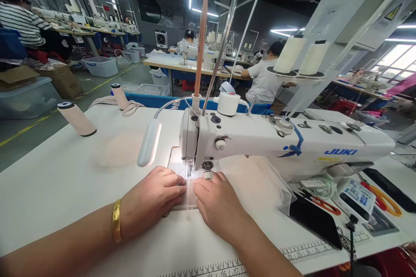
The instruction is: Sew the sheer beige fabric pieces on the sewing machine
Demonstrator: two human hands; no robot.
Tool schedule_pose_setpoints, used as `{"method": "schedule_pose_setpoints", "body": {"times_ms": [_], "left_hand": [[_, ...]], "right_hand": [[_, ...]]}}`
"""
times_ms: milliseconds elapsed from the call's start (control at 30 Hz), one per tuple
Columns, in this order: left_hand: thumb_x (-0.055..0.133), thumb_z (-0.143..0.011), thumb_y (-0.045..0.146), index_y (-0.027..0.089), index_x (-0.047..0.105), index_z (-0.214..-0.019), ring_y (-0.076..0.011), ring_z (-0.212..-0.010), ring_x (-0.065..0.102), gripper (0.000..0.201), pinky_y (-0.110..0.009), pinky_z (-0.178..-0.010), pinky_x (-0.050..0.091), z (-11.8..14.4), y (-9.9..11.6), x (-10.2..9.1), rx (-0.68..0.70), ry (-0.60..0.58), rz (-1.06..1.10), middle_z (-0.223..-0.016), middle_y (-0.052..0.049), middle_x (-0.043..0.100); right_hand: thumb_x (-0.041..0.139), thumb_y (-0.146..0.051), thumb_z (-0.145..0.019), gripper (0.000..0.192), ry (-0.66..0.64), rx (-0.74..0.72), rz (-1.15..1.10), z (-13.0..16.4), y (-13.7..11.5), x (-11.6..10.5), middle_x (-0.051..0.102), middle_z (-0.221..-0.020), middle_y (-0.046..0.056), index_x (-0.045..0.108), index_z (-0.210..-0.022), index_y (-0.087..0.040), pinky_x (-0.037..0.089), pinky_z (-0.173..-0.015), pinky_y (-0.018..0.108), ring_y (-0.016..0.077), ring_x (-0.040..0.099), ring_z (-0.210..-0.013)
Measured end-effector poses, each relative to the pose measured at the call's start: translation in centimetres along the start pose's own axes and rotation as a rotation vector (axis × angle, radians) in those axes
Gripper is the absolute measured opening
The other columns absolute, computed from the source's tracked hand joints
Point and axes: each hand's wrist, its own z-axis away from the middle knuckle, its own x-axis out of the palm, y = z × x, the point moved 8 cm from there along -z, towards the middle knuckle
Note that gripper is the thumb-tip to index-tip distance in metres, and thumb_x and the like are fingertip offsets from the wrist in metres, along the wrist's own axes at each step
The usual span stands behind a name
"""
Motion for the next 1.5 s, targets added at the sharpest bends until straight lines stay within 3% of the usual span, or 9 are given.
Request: {"method": "schedule_pose_setpoints", "body": {"times_ms": [167,367,533,700,1133,1300,1500], "left_hand": [[0.048,-0.103,0.015,0.020,0.073,-0.090,-0.0206,-0.081,0.064,0.029,-0.039,-0.080,0.046,-0.6,-0.7,0.2,-0.009,0.001,-0.048,-0.090,-0.004,0.073],[0.047,-0.098,0.010,0.021,0.073,-0.088,-0.0203,-0.082,0.063,0.030,-0.037,-0.081,0.046,-0.9,-1.5,0.3,-0.018,0.023,-0.084,-0.092,-0.006,0.072],[0.048,-0.091,0.002,0.021,0.072,-0.089,-0.0198,-0.086,0.063,0.031,-0.039,-0.086,0.043,0.2,0.3,-0.3,0.047,0.038,0.059,-0.099,-0.003,0.074],[0.048,-0.093,0.002,0.022,0.071,-0.092,-0.0171,-0.080,0.061,0.031,-0.039,-0.085,0.039,0.9,1.6,-0.4,0.049,-0.010,0.118,-0.090,0.001,0.073],[0.056,-0.079,-0.002,0.019,0.066,-0.078,-0.0166,-0.077,0.061,0.023,-0.039,-0.084,0.037,0.6,-0.3,0.0,-0.012,0.031,0.015,-0.086,0.002,0.073],[0.058,-0.085,0.002,0.020,0.072,-0.085,-0.0191,-0.080,0.064,0.022,-0.039,-0.081,0.040,0.1,-1.0,0.3,-0.009,0.033,-0.072,-0.089,-0.001,0.075],[0.051,-0.096,0.007,0.020,0.075,-0.088,-0.0200,-0.080,0.067,0.029,-0.040,-0.084,0.044,-0.8,-1.7,0.2,0.000,0.041,-0.156,-0.091,-0.003,0.076]], "right_hand": [[0.048,0.003,-0.079,0.025,0.046,0.002,0.064,-0.3,0.5,0.3,0.069,-0.089,0.004,0.055,-0.083,-0.020,0.032,-0.072,0.035,0.0225,0.056,-0.082],[0.047,0.004,-0.078,0.026,0.011,0.041,0.108,-0.5,1.3,0.9,0.070,-0.091,0.006,0.055,-0.084,-0.020,0.035,-0.072,0.036,0.0228,0.052,-0.076],[0.046,0.004,-0.086,0.033,0.064,-0.054,-0.023,0.1,0.0,-0.5,0.073,-0.114,0.006,0.061,-0.102,-0.020,0.039,-0.078,0.038,0.0256,0.059,-0.096],[0.049,0.001,-0.091,0.032,-0.027,-0.152,-0.148,0.4,-1.5,-0.7,0.073,-0.100,0.004,0.065,-0.106,-0.022,0.042,-0.079,0.037,0.0240,0.059,-0.095],[0.052,0.003,-0.087,0.031,-0.008,-0.054,-0.048,0.0,-0.5,0.2,0.068,-0.094,0.005,0.063,-0.103,-0.022,0.038,-0.068,0.033,0.0236,0.059,-0.089],[0.048,0.006,-0.081,0.031,-0.004,0.000,-0.046,-0.5,0.1,0.8,0.067,-0.093,0.005,0.060,-0.093,-0.021,0.039,-0.068,0.033,0.0232,0.057,-0.086],[0.045,0.004,-0.080,0.043,0.004,0.056,0.014,-0.8,0.9,1.3,0.071,-0.110,0.007,0.063,-0.111,-0.021,0.041,-0.067,0.034,0.0247,0.060,-0.091]]}}
